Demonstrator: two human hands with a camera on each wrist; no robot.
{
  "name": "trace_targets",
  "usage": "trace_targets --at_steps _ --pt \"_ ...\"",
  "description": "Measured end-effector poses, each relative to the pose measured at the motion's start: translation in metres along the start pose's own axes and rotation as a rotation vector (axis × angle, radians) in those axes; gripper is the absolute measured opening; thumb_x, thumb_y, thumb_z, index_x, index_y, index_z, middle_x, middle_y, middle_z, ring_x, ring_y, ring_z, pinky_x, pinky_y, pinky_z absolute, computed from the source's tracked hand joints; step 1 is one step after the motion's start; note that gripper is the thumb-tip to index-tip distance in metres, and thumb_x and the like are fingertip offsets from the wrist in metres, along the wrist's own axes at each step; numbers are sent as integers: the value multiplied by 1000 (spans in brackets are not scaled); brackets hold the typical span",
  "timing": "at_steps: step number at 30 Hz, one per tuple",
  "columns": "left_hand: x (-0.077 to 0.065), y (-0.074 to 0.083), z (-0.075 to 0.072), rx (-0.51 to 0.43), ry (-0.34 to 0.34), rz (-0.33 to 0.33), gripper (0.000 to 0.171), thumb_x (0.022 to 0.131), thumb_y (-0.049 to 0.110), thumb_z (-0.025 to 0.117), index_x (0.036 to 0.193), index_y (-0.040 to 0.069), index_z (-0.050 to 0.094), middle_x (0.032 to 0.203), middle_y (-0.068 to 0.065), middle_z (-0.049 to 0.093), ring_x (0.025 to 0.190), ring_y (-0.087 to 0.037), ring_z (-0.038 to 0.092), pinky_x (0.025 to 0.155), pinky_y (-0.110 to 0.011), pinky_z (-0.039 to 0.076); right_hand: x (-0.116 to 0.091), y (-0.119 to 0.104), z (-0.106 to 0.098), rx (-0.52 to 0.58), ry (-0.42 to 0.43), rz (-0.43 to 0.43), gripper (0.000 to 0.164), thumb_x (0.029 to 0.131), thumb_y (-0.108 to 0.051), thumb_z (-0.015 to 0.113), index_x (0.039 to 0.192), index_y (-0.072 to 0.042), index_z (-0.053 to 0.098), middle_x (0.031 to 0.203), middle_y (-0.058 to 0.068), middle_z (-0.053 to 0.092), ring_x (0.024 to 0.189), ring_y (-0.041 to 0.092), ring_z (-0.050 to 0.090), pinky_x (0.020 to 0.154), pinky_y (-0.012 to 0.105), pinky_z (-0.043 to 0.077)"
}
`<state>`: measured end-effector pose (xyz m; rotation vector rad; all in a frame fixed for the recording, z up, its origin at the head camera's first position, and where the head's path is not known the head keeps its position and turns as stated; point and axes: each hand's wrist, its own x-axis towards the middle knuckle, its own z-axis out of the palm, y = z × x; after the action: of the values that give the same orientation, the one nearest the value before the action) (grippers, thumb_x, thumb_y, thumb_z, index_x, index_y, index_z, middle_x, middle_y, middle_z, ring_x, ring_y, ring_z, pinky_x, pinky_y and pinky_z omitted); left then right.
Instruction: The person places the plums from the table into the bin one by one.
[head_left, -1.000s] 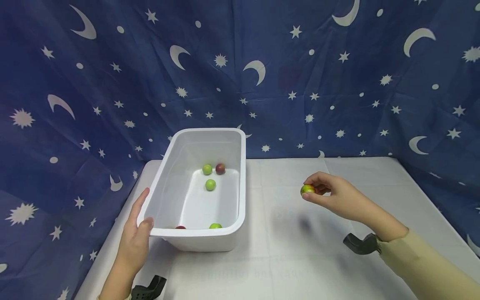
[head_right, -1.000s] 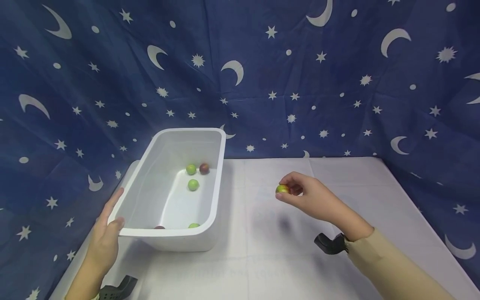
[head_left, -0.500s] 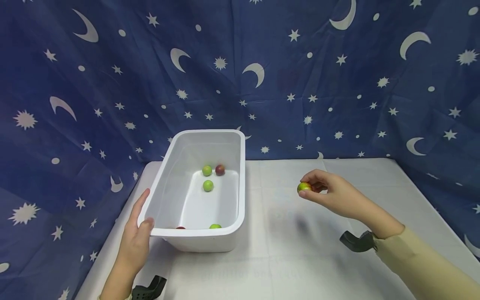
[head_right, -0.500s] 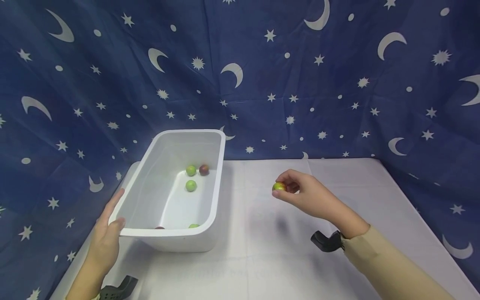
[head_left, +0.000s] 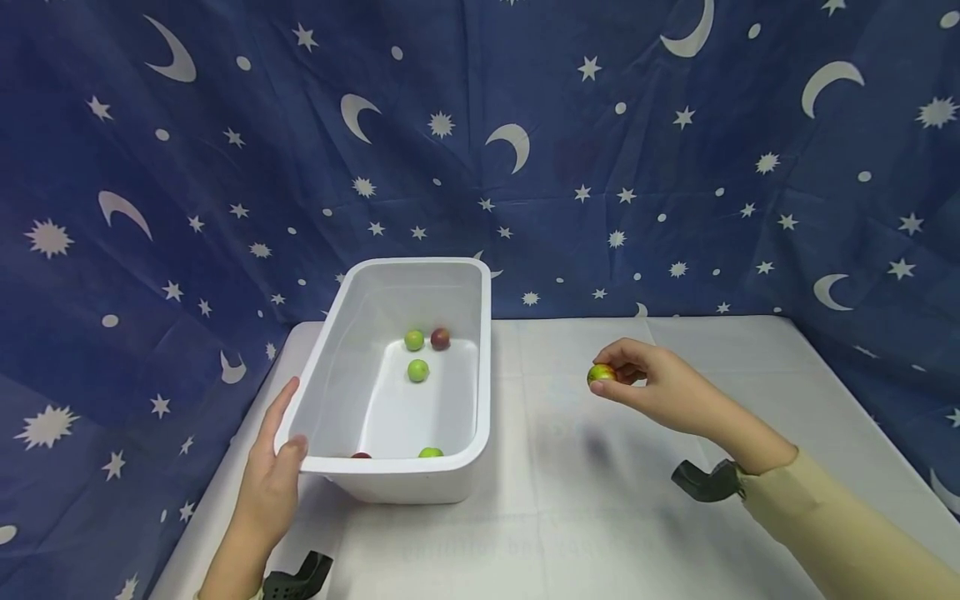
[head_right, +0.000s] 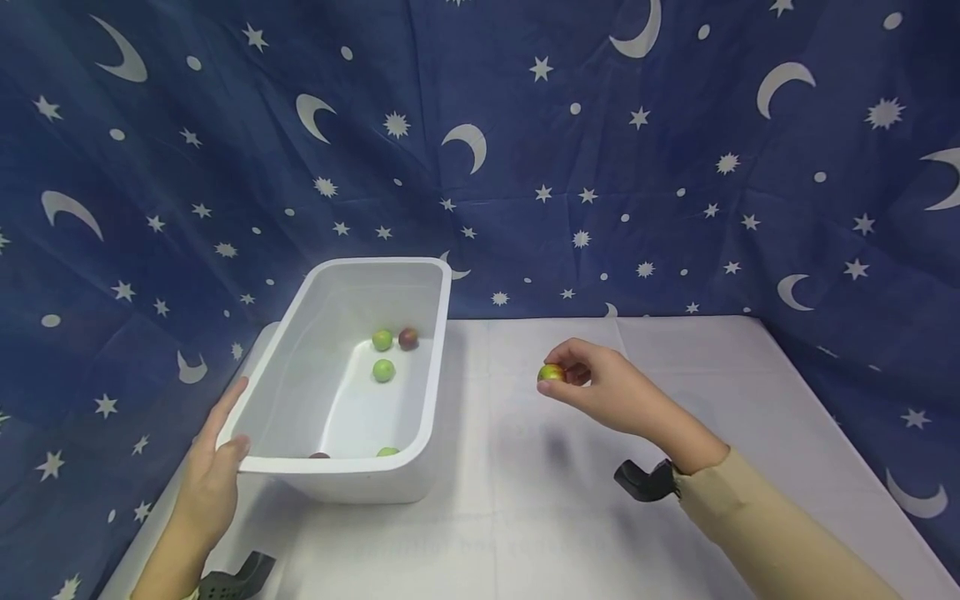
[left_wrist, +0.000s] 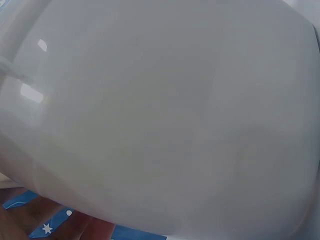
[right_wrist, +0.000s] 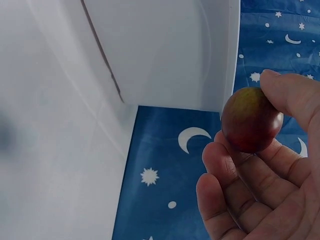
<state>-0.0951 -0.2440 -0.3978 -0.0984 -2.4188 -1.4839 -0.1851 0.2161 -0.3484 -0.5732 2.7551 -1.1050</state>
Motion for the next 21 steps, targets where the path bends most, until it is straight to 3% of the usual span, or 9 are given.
trace_targets --at_steps 7,11,18,21 --pt "0 0 1 -9 5 3 68 93 3 34 152 38 27 157 2 23 137 -27 28 105 -55 24 2 0 0 10 1 -13 42 84 -48 71 110 -17 62 97 -3 63 88 18 58 78 32 51" --pt "0 0 1 -8 5 4 69 93 3 34 152 37 26 157 2 23 137 -26 29 106 -49 26 4 -3 -1 9 -1 -13 42 84 -49 71 110 -17 62 97 -3 63 89 17 58 78 32 50" --pt "-1 -2 1 14 10 11 68 93 3 33 152 38 26 156 2 25 135 -25 32 99 -22 29 5 -7 -2 10 -4 -31 38 85 -45 71 111 -18 62 99 -4 63 90 16 58 79 33 50" --pt "0 -3 1 14 10 17 68 94 3 33 152 38 25 156 2 25 135 -26 32 98 -19 29 5 -9 -3 16 -9 -45 39 85 -47 70 111 -19 62 99 -5 63 90 16 58 79 32 50"
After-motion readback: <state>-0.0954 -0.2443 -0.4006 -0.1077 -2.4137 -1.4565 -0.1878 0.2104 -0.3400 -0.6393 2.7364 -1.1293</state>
